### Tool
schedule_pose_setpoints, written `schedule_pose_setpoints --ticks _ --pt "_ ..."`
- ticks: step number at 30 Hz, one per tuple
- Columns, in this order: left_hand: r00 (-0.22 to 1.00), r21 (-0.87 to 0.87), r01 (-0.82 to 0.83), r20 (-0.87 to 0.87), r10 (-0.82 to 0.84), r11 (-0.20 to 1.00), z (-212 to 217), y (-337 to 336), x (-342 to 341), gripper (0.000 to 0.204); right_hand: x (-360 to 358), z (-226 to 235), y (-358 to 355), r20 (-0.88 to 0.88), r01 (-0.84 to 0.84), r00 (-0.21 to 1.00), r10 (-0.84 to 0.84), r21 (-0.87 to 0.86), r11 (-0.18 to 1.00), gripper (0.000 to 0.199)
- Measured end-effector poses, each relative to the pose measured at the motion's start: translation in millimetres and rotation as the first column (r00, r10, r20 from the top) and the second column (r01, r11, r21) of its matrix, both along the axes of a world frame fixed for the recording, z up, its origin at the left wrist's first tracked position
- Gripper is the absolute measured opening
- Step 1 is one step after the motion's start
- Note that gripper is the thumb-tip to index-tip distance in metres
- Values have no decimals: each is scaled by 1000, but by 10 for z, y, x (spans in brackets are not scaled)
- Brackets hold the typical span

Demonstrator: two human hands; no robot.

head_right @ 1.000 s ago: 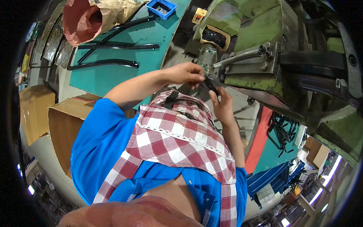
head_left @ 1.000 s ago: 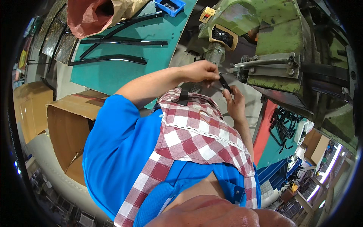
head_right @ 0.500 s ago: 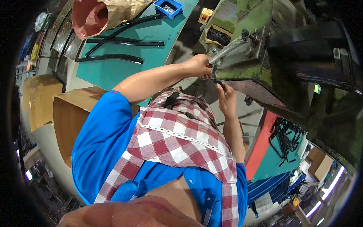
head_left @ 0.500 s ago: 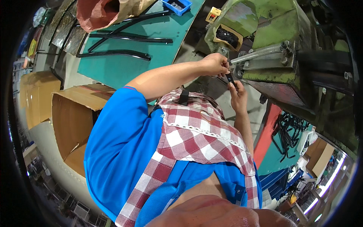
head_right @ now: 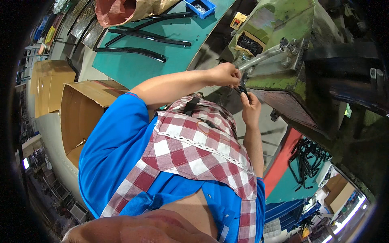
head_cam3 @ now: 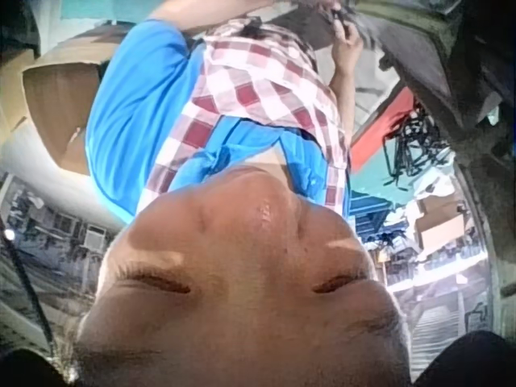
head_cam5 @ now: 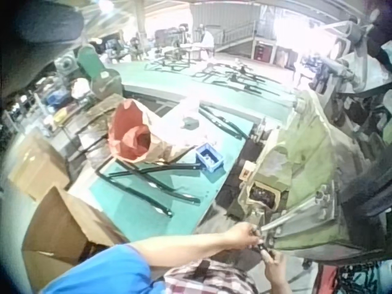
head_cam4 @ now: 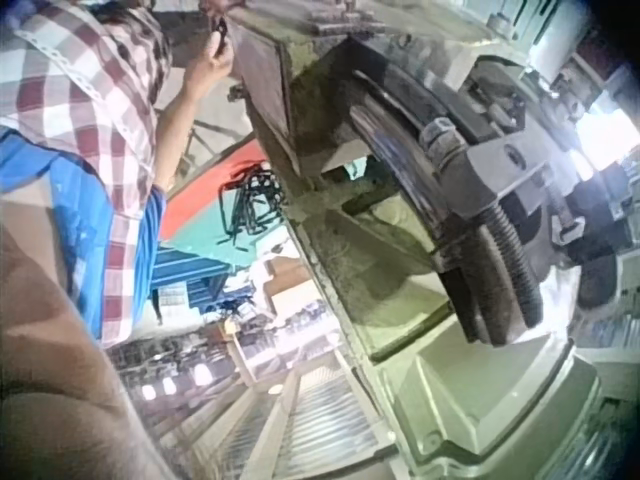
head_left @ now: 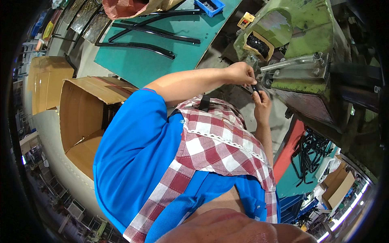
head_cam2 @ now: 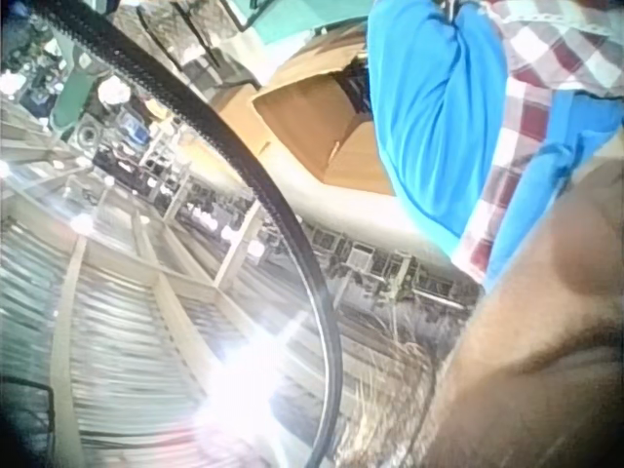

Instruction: The person picks up black metal rods and inserts them into a green machine, then removes the assembled frame and places it on a table. This process is repeated multiple times.

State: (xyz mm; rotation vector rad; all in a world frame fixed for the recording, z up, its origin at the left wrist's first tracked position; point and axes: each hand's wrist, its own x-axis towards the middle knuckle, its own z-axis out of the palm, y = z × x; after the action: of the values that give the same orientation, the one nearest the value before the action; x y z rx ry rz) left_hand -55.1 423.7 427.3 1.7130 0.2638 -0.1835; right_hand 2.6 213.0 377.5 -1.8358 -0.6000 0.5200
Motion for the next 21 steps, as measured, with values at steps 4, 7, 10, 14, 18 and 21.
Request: schedule_pose_setpoints --ticks 4,7,10,14,18,21 --pt "999 483 28 -32 -15 875 -325 321 -302 54 10 -161 -10 -58 1 998 2 63 998 22" --pt "991 838 -7 -66 115 545 -559 1094 -725 33 -20 -237 -15 -123 38 992 -17 172 984 21" --pt "969 997 -51 37 246 51 -1139 2034 -1447 26 -59 -149 -38 -136 64 990 -42 162 985 20" --pt "898 992 119 -87 431 -48 -1193 2224 -1928 18 -6 -193 -157 -114 53 993 -38 133 990 20" --pt "971 993 8 21 239 -119 -1154 2094 -1873 22 54 -219 -229 -38 31 999 -29 47 998 19" --pt "986 985 -165 166 -20 45 -892 1752 -1628 27 35 -154 -259 47 97 994 -94 -72 993 17"
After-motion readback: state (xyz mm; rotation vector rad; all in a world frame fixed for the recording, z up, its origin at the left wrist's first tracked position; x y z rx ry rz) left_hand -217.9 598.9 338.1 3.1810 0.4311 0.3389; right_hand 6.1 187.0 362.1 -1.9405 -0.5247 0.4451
